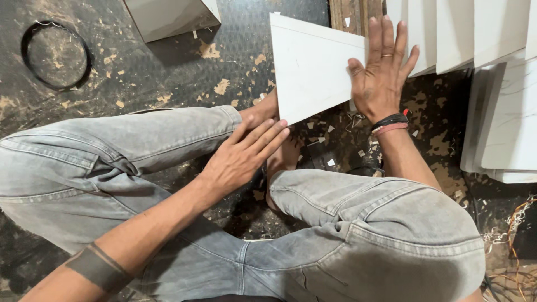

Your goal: The person sits on the floor and applies white edge banding tape to the edges of white furniture panels. They align the tape along a panel edge, press it in place, and run a heated hand iron along the tape to bond it, repeating the process on additional panel edges.

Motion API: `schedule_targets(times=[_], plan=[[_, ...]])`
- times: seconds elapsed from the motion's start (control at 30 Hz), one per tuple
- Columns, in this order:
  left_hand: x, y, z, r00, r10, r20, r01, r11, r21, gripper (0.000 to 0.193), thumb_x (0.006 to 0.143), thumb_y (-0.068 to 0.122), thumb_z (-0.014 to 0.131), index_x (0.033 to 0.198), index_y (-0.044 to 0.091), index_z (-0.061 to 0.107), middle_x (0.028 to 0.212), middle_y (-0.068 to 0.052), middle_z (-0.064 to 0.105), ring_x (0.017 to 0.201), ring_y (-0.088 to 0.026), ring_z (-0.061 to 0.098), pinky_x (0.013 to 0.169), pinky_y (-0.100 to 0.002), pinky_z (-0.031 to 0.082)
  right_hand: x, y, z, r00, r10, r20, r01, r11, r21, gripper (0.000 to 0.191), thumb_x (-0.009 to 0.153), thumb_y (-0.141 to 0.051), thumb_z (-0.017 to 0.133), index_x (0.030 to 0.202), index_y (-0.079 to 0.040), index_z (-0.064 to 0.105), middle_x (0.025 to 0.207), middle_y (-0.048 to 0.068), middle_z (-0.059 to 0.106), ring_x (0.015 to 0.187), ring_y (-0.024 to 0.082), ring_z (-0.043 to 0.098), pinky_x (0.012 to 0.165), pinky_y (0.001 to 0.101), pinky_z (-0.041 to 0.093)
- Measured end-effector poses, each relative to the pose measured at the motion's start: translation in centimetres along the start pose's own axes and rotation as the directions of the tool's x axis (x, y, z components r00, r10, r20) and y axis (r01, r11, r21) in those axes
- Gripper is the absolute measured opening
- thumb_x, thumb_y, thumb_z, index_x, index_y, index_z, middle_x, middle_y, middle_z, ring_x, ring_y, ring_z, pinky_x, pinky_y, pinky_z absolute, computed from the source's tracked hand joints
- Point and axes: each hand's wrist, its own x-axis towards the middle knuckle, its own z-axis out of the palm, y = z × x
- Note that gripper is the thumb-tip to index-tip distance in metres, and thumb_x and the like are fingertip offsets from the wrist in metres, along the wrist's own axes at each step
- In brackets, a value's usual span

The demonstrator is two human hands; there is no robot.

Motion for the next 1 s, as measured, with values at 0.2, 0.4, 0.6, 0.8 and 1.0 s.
schedule_targets(times=[0.2,0.4,0.6,0.8,1.0], plan=[[0.5,-0.1,-0.4,0.969,-0.049,0.244,0.061,0.997,-0.041,0.087,0.082,0.004,0.056,0.163,0.009,0.023,0.169,-0.007,0.028,0.090,-0.021,0.062,0.109,-0.038,0.039,-2.6,-7.8,-0.8,0.928,-0.364,0.082,0.368,0.929,-0.044,0.079,0.107,-0.058,0.048,0.170,-0.024,0.016,0.177,0.004,0.008,0.163,0.024,-0.001,0.127,0.0627,-0.005],[0.5,-0.1,0.1,0.985,-0.020,0.172,0.016,1.000,0.022,0.086,0.080,0.005,0.059,0.160,0.010,0.027,0.167,-0.006,0.031,0.073,-0.020,0.064,0.099,-0.043,0.044,-4.0,-7.9,-0.5,0.932,-0.309,0.189,0.317,0.948,-0.011,0.077,0.103,-0.054,0.053,0.166,-0.027,0.017,0.174,0.001,0.010,0.160,0.027,0.001,0.127,0.0615,-0.003],[0.3,0.0,0.6,0.988,-0.036,0.147,0.033,0.999,0.024,0.084,0.082,0.007,0.059,0.160,0.010,0.028,0.167,-0.005,0.028,0.069,-0.021,0.062,0.098,-0.041,0.045,-1.2,-1.6,1.8,0.995,0.092,-0.046,-0.078,0.967,0.243,0.062,0.117,-0.046,0.024,0.172,-0.022,0.008,0.182,0.003,0.009,0.167,0.032,0.001,0.135,0.0621,0.000],[0.5,0.2,0.4,0.995,-0.035,0.088,0.038,0.999,-0.023,0.083,0.084,0.011,0.061,0.160,0.009,0.029,0.168,-0.007,0.027,0.072,-0.022,0.063,0.096,-0.040,0.045,1.3,0.7,0.6,0.912,0.278,0.302,-0.403,0.470,0.786,0.084,0.103,-0.068,0.018,0.167,-0.017,-0.002,0.173,0.020,0.003,0.159,0.037,0.011,0.127,0.0562,0.014],[0.1,-0.5,0.4,0.996,-0.089,-0.016,0.085,0.984,-0.156,0.068,0.087,0.013,0.062,0.152,0.008,0.041,0.157,-0.007,0.042,0.089,-0.025,0.063,0.097,-0.042,0.045,-0.9,2.3,-0.4,0.825,0.299,0.479,-0.552,0.246,0.797,0.089,0.097,-0.073,0.026,0.158,-0.008,0.032,0.161,0.018,0.038,0.148,0.031,0.036,0.118,0.0513,0.033]])
